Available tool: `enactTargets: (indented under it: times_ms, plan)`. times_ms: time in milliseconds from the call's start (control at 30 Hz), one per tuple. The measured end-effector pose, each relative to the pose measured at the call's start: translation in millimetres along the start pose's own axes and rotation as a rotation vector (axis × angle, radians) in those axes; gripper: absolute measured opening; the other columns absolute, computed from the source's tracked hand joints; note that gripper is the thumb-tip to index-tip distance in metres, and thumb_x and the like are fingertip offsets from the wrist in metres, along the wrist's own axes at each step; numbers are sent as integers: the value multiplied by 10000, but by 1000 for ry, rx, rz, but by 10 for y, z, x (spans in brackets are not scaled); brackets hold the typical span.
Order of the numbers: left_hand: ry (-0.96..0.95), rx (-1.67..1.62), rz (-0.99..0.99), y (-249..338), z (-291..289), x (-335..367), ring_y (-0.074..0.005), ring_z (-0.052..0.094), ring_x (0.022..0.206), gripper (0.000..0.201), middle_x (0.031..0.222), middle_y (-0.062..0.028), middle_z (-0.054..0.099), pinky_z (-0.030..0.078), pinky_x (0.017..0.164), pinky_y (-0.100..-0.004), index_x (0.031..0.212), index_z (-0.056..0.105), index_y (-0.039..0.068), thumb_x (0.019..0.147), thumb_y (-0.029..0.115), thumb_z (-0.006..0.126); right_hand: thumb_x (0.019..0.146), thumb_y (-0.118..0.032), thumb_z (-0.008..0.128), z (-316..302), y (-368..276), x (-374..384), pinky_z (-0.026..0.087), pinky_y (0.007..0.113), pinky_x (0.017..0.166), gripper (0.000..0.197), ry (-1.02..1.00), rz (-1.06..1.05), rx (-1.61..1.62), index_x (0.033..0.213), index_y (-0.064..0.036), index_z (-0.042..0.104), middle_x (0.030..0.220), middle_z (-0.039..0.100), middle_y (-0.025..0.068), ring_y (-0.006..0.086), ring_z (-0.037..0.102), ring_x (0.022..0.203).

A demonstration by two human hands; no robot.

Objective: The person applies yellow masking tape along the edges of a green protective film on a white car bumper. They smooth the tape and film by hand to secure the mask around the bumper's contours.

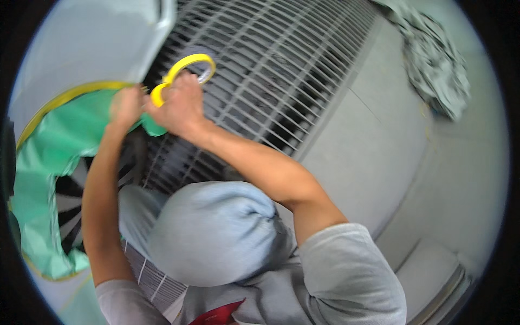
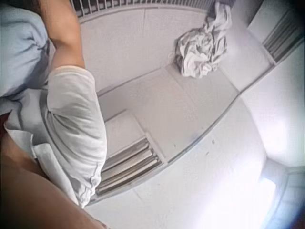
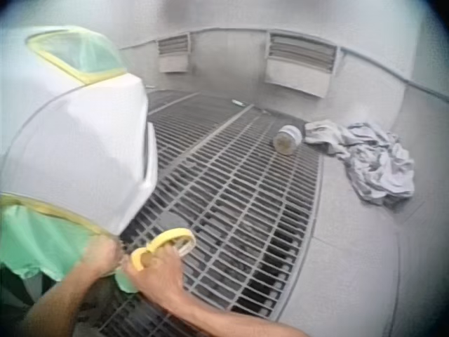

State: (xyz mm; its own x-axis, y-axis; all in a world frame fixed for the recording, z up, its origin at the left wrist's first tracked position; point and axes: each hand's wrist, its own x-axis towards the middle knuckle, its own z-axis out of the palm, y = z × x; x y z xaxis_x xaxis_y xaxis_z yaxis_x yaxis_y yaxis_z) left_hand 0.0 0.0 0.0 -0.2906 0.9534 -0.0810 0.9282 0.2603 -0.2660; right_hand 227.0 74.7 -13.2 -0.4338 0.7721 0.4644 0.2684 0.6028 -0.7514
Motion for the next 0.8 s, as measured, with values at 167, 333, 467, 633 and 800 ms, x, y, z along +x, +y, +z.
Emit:
enactTargets:
  times_ms: [167,333,467,633,800]
  plan:
    - [32,-47,129,409,-37,80,-426,721,785,155,833,-240,727,579,743,-536,972,681,32,882,157,665,776,-272,872,-1182,691,-443,506,477,800,331,185,92,58,706,8,709,1059,673,160,324,637,926]
    - [22,-140,241,361,-120,-35,-442,705,787,483,818,-238,717,570,758,-535,1330,623,61,873,189,712,903,-396,789,-2710,1901,-787,510,485,736,474,77,249,-738,736,45,743,893,706,231,367,639,792]
    - [46,-403,232,545,-181,-184,-395,709,768,504,812,-164,735,566,720,-497,1336,659,70,861,205,759,926,-551,697,-3520,2594,-1188,510,539,768,609,16,255,-1226,744,25,770,888,705,263,423,643,826]
    - [224,-924,114,893,-296,-733,-189,694,641,403,773,-90,732,539,626,-311,1200,728,35,829,126,857,940,-631,613,-3773,2882,-1362,504,524,870,672,-25,503,-1330,805,0,804,976,699,241,409,633,975]
    - [441,-1253,-31,736,-258,-1424,-58,614,684,331,774,-20,700,491,635,-214,1159,727,-10,852,15,850,930,-673,598,-3880,2637,-1351,492,528,904,699,-93,538,-1342,885,-10,817,1009,702,231,407,623,1023]
